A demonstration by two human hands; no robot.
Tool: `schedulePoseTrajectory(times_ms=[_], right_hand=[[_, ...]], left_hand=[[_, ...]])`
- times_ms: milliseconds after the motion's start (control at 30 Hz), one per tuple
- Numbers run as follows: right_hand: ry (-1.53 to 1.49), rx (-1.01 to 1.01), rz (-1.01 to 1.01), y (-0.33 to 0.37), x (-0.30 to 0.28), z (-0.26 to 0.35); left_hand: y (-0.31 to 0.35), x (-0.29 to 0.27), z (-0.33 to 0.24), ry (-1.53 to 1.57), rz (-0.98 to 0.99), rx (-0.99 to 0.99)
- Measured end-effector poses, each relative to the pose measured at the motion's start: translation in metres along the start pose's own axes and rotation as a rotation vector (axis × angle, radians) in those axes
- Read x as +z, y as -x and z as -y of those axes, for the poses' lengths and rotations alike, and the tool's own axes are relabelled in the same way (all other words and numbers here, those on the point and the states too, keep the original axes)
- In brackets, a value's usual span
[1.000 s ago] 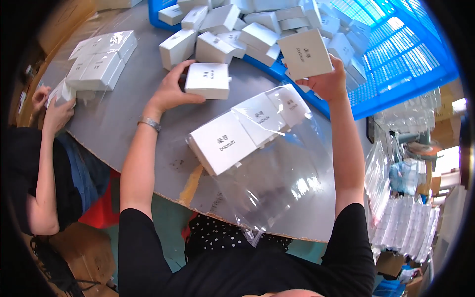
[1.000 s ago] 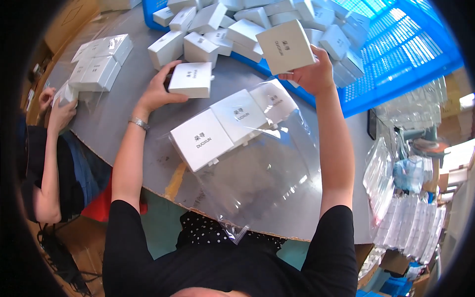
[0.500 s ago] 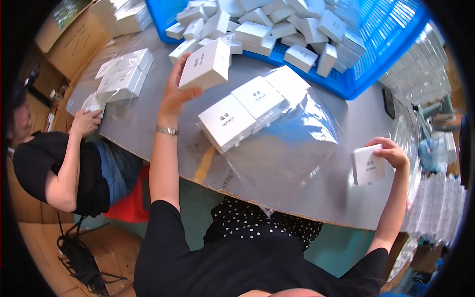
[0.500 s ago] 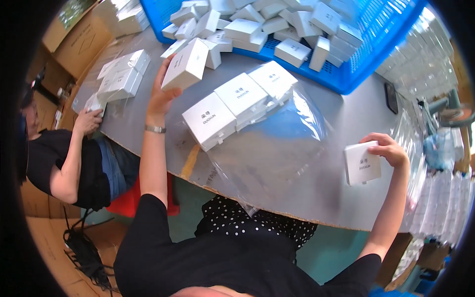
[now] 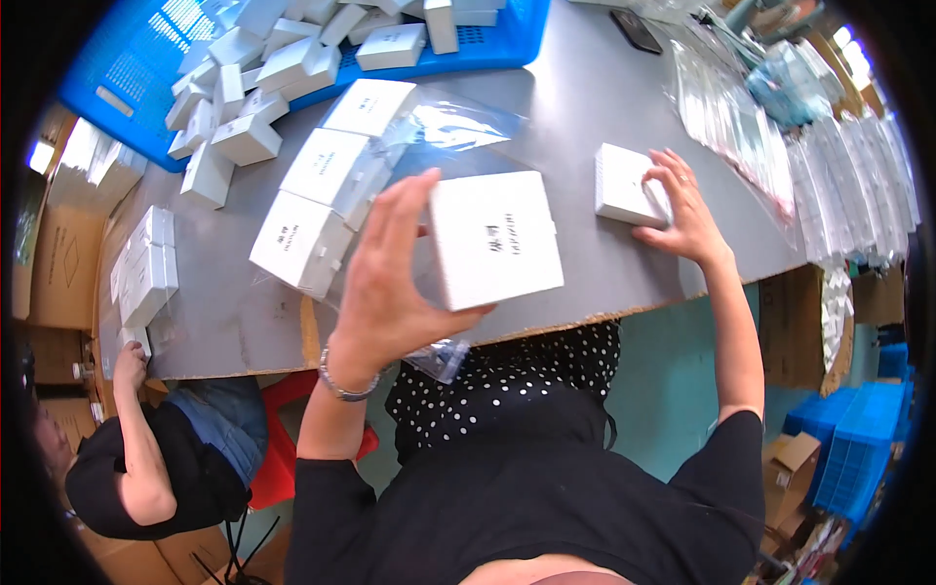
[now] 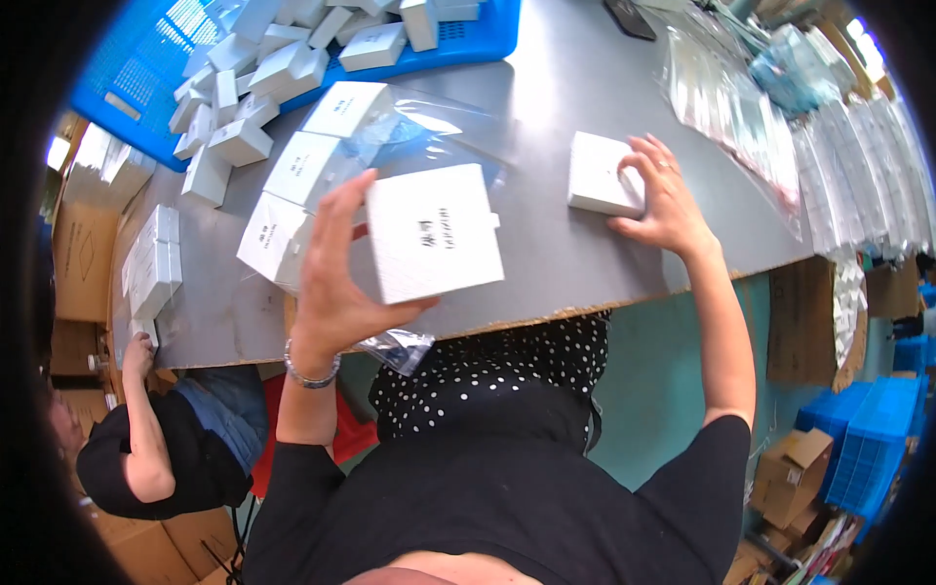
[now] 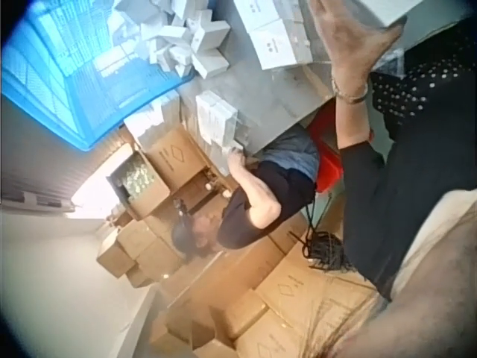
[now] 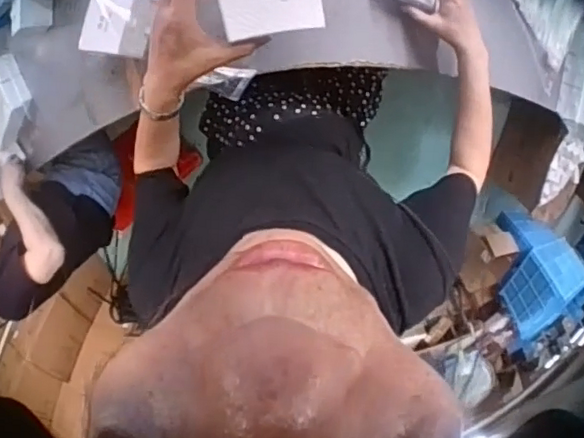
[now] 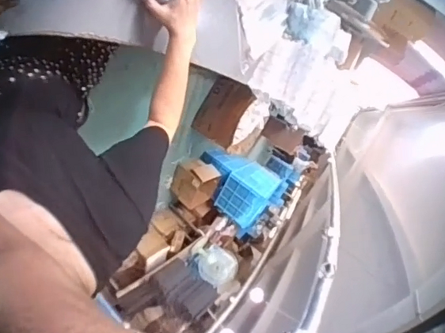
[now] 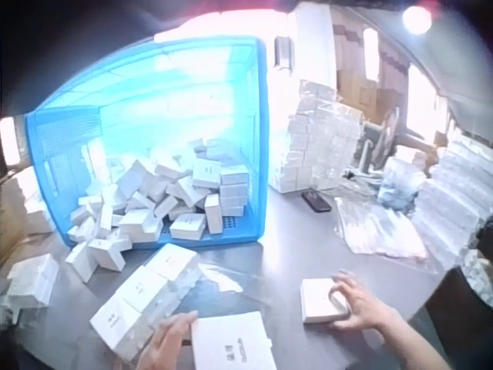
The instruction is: Placing small white product boxes into clear plastic sleeves and then into larger stacks or boxes.
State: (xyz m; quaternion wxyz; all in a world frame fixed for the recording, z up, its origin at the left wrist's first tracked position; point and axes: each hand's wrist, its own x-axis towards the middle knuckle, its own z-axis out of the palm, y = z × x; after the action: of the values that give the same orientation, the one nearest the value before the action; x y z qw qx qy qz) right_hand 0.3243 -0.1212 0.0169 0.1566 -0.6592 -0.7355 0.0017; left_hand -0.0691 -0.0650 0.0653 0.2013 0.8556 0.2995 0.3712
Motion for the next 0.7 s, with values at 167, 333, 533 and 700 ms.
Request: schedulePoseTrajectory(times_ms=[167, 333, 533, 700], right_hand=[[-0.089, -0.011, -0.024, -0.019, 0.014, 0.011], [-1.194, 0.364, 0.104, -0.017, 0.0, 0.011], [-2.199, 0.326, 0.259, 0.024, 0.004, 0.073], [-1.65, 0.221, -0.117, 0.011, 0.0, 0.097]], left_hand=[[0.012, 0.04, -0.022, 0.19, 0.047, -0.106], [0.024, 0.054, -0.016, 0.118, 0.019, 0.004], [0.014, 0.06, -0.013, 0.075, -0.134, 0.491], [0.017, 0.071, -0.02, 0.118, -0.037, 0.309]])
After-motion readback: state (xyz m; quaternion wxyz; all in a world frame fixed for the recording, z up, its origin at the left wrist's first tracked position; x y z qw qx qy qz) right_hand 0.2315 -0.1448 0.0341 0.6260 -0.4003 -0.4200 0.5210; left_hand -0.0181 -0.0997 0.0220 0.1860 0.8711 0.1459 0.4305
